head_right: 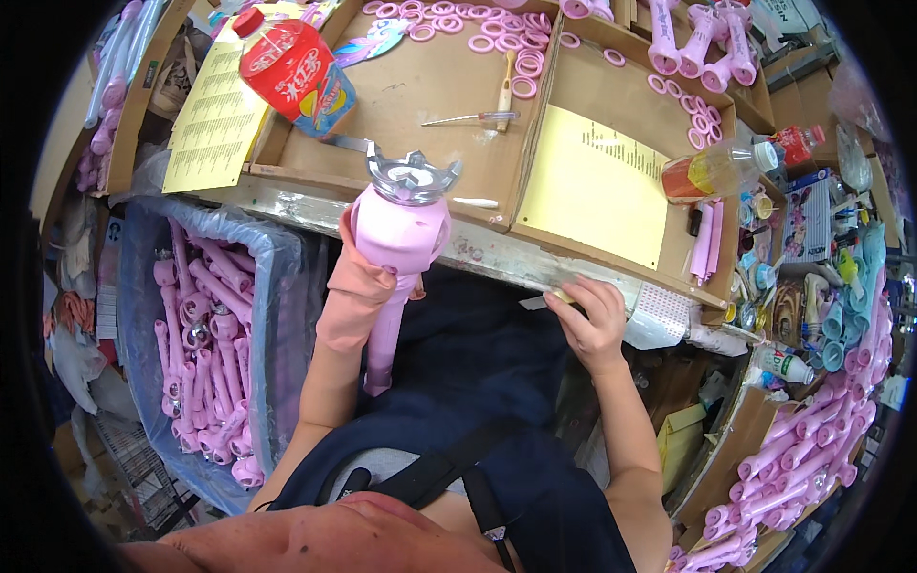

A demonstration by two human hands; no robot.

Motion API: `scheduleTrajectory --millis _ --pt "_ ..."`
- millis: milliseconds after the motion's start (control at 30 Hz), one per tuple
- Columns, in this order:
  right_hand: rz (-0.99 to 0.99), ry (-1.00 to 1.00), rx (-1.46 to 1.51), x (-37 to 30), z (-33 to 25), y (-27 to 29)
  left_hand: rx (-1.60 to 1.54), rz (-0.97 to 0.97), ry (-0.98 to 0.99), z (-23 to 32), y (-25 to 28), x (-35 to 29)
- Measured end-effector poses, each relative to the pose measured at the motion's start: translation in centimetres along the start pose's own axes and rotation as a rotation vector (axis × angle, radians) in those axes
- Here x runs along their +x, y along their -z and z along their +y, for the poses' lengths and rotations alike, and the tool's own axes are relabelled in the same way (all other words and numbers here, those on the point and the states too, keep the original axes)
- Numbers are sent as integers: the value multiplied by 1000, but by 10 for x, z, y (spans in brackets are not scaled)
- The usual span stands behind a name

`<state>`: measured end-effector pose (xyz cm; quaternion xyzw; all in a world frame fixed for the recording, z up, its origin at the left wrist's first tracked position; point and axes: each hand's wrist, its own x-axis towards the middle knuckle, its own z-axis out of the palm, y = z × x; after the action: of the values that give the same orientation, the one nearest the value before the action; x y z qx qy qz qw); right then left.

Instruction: The person picks pink plastic wands from a bin, wipes them with a cloth, and attaches a silver crown-shaped piece to the top. They then use a small tool to adjust the crown and place the finished wand on the table.

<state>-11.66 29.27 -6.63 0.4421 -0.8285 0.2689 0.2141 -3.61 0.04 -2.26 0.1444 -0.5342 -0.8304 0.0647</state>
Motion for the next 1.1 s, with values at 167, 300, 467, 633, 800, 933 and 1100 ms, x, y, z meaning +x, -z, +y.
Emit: scheduleTrajectory --millis 167,300,467,633,800,933,1100 --pt "233 -288 455 69 -33 -7 111 62 82 0 1 1" --pt "196 -395 637 124 -63 -18 174 35 21 0 2 2" --pt "199 -174 550 148 -73 -18 114 60 -35 -3 -4 2" --pt "256 -208 423 144 -70 -23 192 66 -9 0 -5 2" --pt "215 -224 353 141 -71 -22 124 83 134 3 -3 -2" --pt "166 -149 432 142 -70 -19 129 96 81 1 -2 -3" --pt "199 -197 455 145 -68 -20 132 83 82 2 -6 -3"
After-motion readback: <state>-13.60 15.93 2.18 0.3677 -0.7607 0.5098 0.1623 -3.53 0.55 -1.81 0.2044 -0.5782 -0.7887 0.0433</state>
